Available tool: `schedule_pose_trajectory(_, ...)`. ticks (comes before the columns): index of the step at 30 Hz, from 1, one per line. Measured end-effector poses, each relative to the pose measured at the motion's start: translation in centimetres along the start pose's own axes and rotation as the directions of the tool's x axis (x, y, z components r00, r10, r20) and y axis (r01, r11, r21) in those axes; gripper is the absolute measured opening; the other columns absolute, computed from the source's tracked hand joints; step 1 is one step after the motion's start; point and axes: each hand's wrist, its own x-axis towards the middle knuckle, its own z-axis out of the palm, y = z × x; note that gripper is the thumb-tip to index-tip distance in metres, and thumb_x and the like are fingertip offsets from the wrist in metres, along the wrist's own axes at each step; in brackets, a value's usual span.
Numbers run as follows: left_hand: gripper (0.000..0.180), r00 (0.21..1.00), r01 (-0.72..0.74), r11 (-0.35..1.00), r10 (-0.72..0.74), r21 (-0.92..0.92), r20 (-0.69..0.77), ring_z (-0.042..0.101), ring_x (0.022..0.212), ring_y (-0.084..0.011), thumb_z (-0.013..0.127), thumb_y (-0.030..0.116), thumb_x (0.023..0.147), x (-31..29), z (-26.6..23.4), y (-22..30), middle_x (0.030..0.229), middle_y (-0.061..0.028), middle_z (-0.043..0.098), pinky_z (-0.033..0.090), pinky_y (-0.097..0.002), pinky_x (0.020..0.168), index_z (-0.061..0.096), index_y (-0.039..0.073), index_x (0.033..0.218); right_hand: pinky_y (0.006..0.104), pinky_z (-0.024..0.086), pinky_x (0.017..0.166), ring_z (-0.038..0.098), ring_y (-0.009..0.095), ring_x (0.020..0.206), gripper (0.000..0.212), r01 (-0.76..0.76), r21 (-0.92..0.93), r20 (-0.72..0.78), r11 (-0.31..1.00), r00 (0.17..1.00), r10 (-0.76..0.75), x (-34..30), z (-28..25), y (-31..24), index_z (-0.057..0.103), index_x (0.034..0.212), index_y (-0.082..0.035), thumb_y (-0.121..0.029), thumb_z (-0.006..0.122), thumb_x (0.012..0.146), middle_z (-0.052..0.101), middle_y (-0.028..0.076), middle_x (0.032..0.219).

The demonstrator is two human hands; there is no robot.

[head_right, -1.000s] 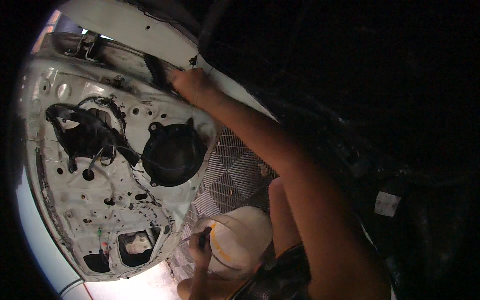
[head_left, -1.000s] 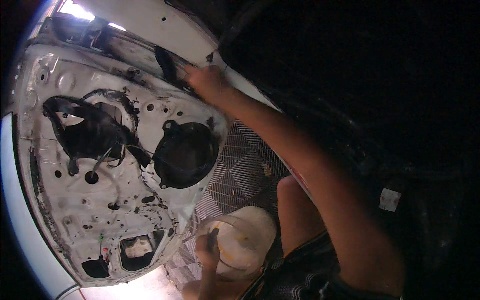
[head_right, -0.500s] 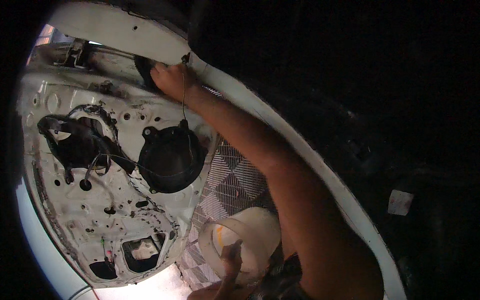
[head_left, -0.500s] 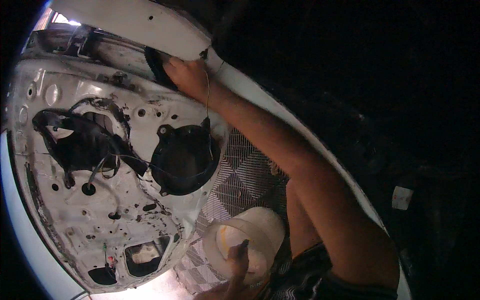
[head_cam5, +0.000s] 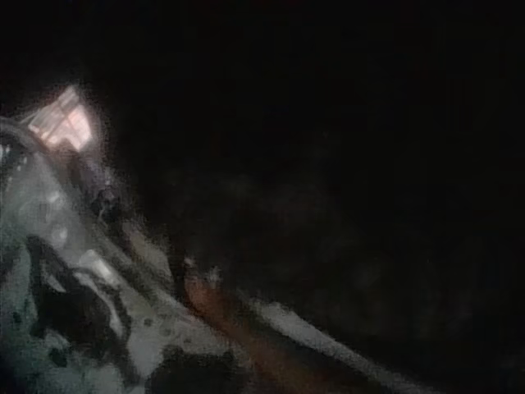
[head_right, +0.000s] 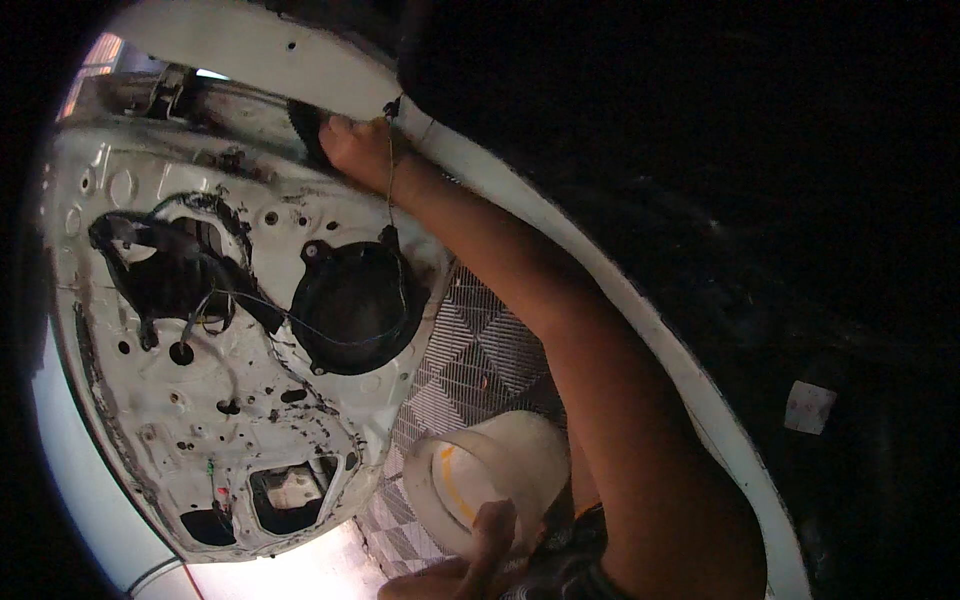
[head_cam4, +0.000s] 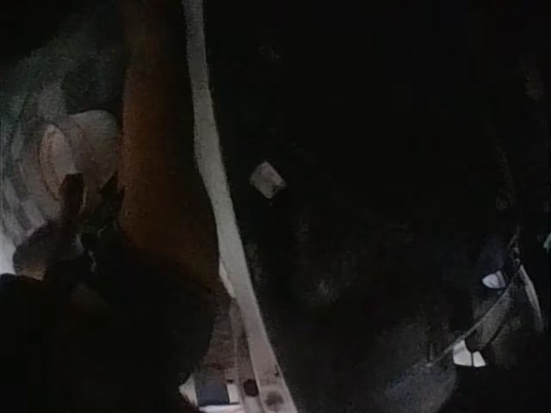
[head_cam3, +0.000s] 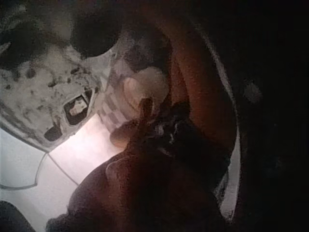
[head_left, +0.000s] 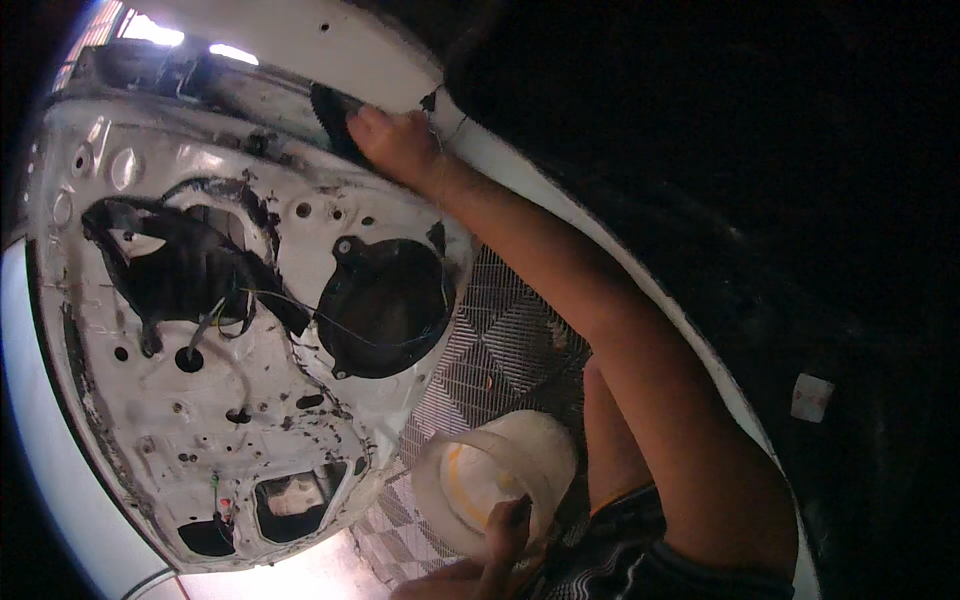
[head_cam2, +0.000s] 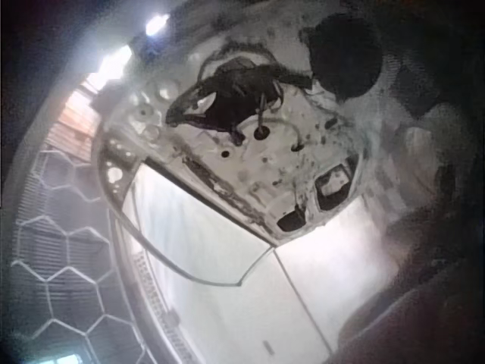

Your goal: The person walks to a white car and sits inside the open driver door. Using a sponge and a bucket, they scrub the interior metal surface of the door panel, repeatedly dipping the sponge and wiping the area.

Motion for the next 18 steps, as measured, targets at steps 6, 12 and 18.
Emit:
schedule_pose_trajectory(6,0.011,0.991,0.072,0.990,-0.084,0.121,0.101,0.068,0.083,-0.0362,0.074,0.020,0.089,-1.4,1.6,-2.0,0.088,-0.0155,0.069,0.053,-0.0460,0.072,0.075,0.009,0.091,0.0371,0.058,0.055,0.071,0.023,0.069,0.024,0.048,0.020,0.083,0.999,0.995,-0.049,0.4,-0.3,0.9,0.073,0.102,-0.012,-0.014,0.067,0.079,0.065,0.005,0.082)
schedule_pose_trajectory(12,0.013,0.964,0.199,0.975,-0.214,0.104,0.161,0.067,0.082,-0.0363,0.074,0.019,0.090,-1.8,1.0,-3.2,0.086,-0.0162,0.068,0.053,-0.0449,0.071,0.074,0.006,0.093,0.0428,0.061,0.070,0.073,0.031,0.080,0.018,0.149,0.283,0.624,0.948,0.722,-0.299,1.2,-3.6,2.7,0.072,0.094,-0.012,-0.014,0.068,0.077,0.070,0.009,0.091)
schedule_pose_trajectory(18,0.014,0.991,0.004,0.999,-0.011,0.053,0.131,0.067,0.082,-0.0360,0.074,0.020,0.090,-1.5,1.4,-2.4,0.088,-0.0162,0.068,0.053,-0.0442,0.072,0.073,0.006,0.095,0.0428,0.061,0.075,0.073,0.031,0.090,0.013,-0.127,0.134,0.387,0.983,0.920,0.066,0.6,-1.6,1.4,0.071,0.090,-0.011,-0.011,0.067,0.078,0.072,0.010,0.098)
